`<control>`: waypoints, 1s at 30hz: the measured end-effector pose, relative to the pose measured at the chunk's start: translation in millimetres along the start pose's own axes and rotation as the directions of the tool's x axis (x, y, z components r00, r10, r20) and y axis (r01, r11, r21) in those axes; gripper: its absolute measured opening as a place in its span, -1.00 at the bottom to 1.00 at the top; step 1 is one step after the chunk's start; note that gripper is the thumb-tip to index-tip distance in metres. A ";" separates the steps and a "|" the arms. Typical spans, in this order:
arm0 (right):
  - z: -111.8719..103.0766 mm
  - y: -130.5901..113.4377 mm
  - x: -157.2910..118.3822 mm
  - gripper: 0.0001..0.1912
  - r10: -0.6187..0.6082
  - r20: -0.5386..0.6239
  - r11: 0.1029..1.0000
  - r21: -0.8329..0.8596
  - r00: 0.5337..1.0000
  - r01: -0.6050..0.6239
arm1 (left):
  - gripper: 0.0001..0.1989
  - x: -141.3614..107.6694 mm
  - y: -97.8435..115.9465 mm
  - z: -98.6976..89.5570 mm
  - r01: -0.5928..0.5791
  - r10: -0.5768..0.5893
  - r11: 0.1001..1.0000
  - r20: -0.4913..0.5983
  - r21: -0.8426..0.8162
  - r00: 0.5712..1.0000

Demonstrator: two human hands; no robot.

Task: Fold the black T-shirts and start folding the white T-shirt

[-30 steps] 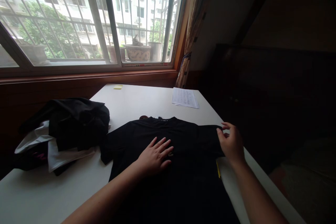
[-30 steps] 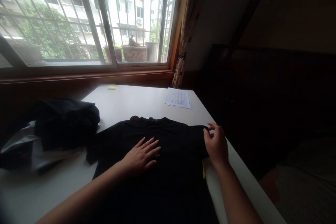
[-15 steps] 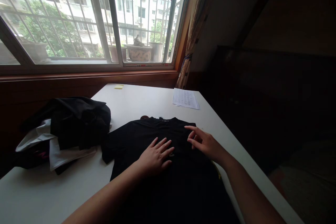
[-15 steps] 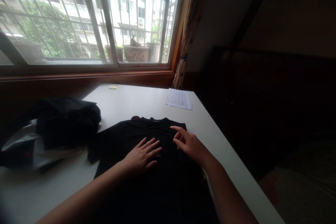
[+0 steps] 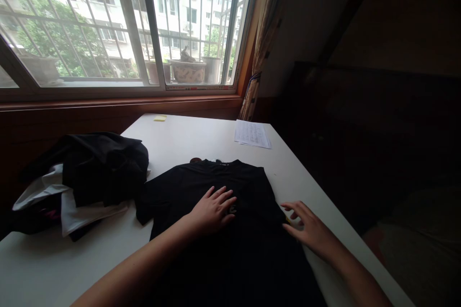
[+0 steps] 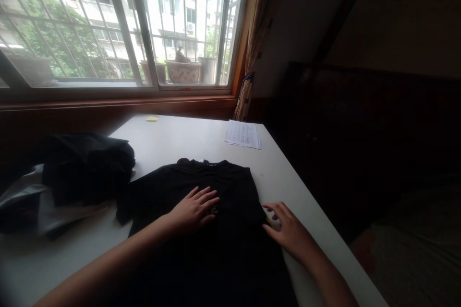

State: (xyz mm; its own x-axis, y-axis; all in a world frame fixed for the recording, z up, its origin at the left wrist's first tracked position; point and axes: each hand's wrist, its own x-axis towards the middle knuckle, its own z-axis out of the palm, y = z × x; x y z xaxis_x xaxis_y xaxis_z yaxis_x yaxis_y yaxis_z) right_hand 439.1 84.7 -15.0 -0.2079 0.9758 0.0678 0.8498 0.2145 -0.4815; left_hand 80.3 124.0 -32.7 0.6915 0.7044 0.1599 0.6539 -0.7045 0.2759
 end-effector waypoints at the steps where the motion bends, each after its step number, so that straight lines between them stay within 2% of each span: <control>1: 3.5 0.6 -2.2 -0.54 -0.006 -0.027 1.000 -0.009 1.000 0.005 | -0.43 5.4 1.4 -1.1 0.012 -0.012 1.000 -0.007 0.010 1.000; 5: 17.7 -4.1 -1.4 -0.68 -0.049 -0.144 0.998 -0.052 0.988 0.042 | -0.47 38.7 11.4 -3.5 -0.009 0.013 0.999 -0.069 0.045 0.998; 9: 28.5 -0.9 -0.7 -0.78 -0.069 -0.244 0.989 -0.146 0.967 0.033 | -0.54 83.8 24.4 4.5 -0.035 0.041 0.998 -0.134 0.045 0.990; 12: 32.8 8.7 -4.5 -0.79 -0.070 -0.266 0.979 -0.204 0.962 0.014 | -0.57 116.0 29.9 17.5 -0.047 0.052 0.998 -0.112 0.047 0.992; 14: 34.1 15.2 -7.1 -0.81 -0.073 -0.276 0.971 -0.239 0.958 0.005 | -0.57 132.6 29.7 27.5 -0.015 0.018 0.999 -0.070 0.039 0.997; 16: 34.8 20.2 -8.7 -0.83 -0.059 -0.286 0.966 -0.259 0.956 -0.018 | -0.55 143.2 26.7 36.7 0.048 -0.046 0.998 -0.046 0.029 0.998; 19: 35.6 24.6 -9.1 -0.87 0.013 -0.305 0.969 -0.231 0.952 -0.087 | -0.53 149.0 20.1 45.5 0.127 -0.126 0.992 -0.065 0.014 0.990; 23: 37.4 25.5 -8.3 -0.90 0.091 -0.329 0.973 -0.170 0.940 -0.154 | -0.49 152.4 16.6 44.9 0.196 -0.198 0.980 -0.105 -0.026 0.975; 30: 38.3 18.8 -7.1 -0.81 -0.058 -0.342 0.989 -0.147 0.938 0.008 | -0.42 184.2 29.6 32.9 0.227 -0.248 0.959 -0.113 -0.171 0.962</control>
State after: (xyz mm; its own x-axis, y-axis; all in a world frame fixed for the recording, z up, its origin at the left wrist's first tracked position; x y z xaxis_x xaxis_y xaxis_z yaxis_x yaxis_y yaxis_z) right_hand 438.0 80.2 -57.9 -0.0789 0.9173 0.3903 0.9099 0.2262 -0.3477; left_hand 237.1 230.1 -26.2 0.4689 0.8621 0.1921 0.7312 -0.5009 0.4632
